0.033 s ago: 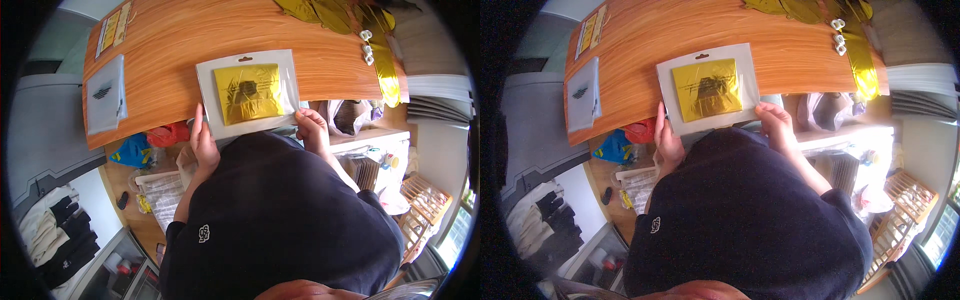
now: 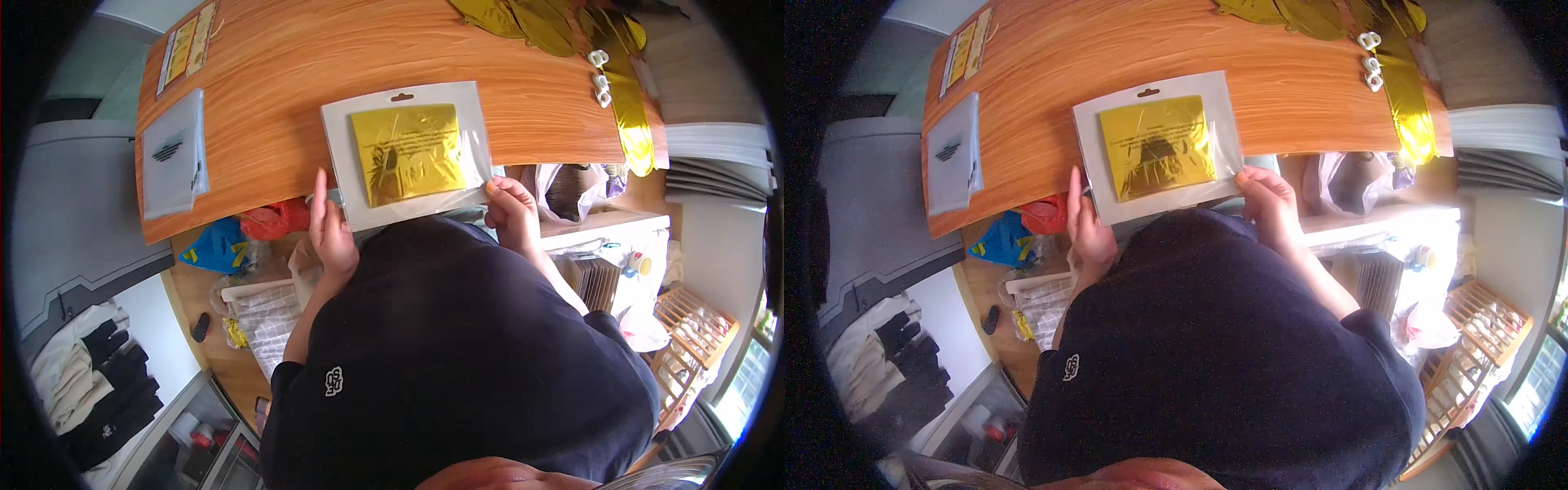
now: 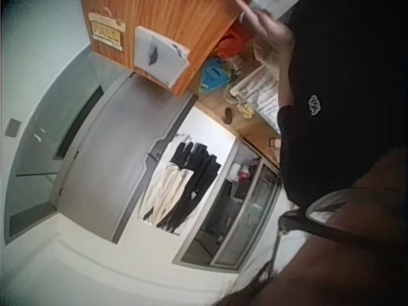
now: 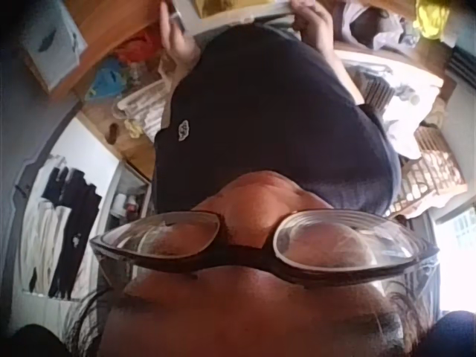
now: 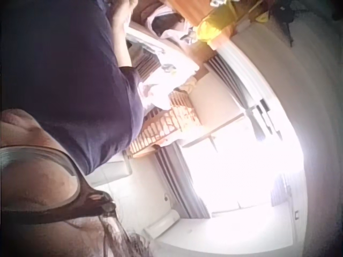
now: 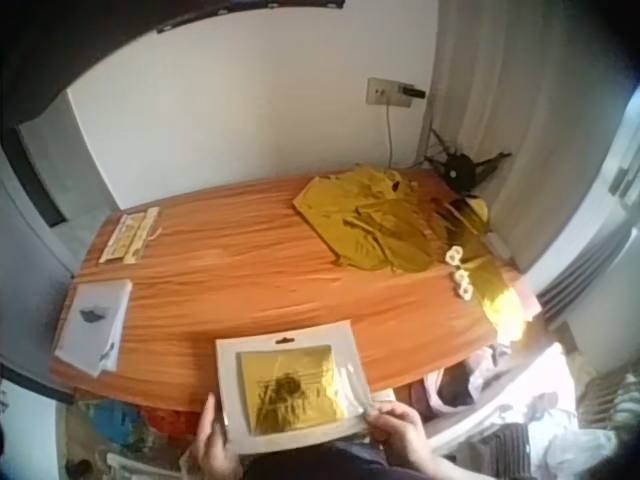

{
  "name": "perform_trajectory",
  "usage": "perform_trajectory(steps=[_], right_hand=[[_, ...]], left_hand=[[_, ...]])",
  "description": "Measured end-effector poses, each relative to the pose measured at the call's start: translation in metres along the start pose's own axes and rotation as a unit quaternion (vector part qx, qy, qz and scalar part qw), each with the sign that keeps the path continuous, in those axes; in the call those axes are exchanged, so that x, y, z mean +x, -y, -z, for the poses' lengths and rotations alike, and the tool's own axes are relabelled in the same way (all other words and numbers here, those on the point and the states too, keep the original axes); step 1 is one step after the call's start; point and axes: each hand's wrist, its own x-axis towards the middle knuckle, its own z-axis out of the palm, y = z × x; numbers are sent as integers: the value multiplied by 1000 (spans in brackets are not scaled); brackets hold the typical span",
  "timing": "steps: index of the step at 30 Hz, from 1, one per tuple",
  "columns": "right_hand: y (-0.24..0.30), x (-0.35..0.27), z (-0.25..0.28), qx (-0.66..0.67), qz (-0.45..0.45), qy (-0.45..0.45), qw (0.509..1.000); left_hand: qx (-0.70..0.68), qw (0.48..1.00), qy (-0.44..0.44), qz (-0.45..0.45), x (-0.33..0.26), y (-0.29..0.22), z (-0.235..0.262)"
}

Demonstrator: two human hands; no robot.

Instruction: Folding a gold foil balloon into a compact square shape on a flat surface.

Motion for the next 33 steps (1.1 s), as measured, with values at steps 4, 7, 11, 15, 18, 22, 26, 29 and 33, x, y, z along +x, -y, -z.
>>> perform_trajectory(steps=[4,7,11,15,18,22,26,29,33], right_hand=[[9,-4,-7,67,47,37,996],[8,1,-21,107,94,83,986],[4,3,-46,36,198,173,964],[16,8,-53,2,253,214,943],[19,15,-45,-17,270,198,942],[16,9,-44,-22,233,196,952],[32,6,-42,12,151,328,932],[31,15,-30,-87,122,262,954],[36,-5,-37,128,77,270,951]], left_hand=[[43,916,380,-126,2,-6,0],[249,857,450,-25,-1,-17,-19],[425,768,478,-28,-16,-12,-67],[105,928,354,59,-16,-23,-83],[37,946,323,12,-4,-48,-81],[8,947,321,-33,5,-49,-57],[56,945,310,-91,18,-35,-20],[464,772,293,-320,23,-29,24],[441,701,560,1,21,-11,-19]])
